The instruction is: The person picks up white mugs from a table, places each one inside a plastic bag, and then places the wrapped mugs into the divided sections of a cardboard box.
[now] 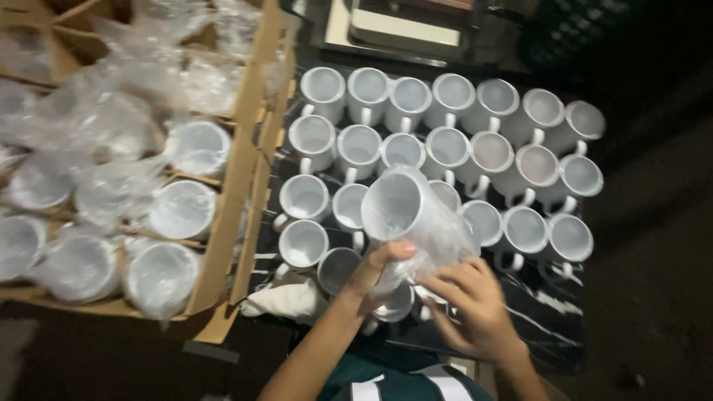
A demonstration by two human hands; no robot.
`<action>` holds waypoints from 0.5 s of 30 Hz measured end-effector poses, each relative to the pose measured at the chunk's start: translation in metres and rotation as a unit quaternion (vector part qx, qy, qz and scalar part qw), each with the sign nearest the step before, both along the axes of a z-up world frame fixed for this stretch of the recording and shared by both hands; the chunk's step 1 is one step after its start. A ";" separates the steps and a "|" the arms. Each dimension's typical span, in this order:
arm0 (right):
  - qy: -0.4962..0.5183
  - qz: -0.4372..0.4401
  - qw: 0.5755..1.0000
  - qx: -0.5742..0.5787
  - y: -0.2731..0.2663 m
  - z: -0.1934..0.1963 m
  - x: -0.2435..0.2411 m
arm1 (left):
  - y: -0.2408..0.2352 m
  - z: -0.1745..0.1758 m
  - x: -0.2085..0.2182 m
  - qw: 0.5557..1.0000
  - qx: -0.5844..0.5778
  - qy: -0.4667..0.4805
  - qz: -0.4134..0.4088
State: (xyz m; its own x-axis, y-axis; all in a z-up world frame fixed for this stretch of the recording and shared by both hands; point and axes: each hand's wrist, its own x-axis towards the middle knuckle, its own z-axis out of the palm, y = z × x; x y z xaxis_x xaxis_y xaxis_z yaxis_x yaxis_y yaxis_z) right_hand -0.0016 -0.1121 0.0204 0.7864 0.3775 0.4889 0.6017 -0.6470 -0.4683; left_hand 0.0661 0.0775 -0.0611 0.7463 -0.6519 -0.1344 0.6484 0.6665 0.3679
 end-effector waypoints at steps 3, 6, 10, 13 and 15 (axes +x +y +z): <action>0.040 -0.031 0.959 0.278 -0.003 -0.038 0.005 | 0.027 0.013 -0.001 0.996 0.081 -0.004 0.049; 0.200 -0.096 0.808 0.546 0.032 -0.020 0.042 | 0.042 0.014 -0.007 0.994 0.078 0.026 0.072; 0.454 -0.097 0.682 0.565 0.068 -0.067 0.046 | 0.061 -0.017 -0.012 0.970 0.209 -0.086 0.092; 0.450 -0.098 0.726 0.511 0.071 -0.133 0.045 | 0.093 0.020 -0.002 0.934 0.303 -0.152 0.113; 0.508 -0.147 0.651 0.545 0.081 -0.131 0.048 | 0.120 0.079 0.006 0.848 0.412 -0.310 0.120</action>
State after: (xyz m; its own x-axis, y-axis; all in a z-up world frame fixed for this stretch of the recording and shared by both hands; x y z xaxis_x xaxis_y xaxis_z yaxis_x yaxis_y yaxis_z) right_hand 0.0464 -0.0308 -0.1110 0.8723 0.0021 -0.4889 -0.4521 0.3845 -0.8048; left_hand 0.0717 0.1974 0.0177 0.9378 -0.3472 -0.0041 0.0420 0.1019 0.9939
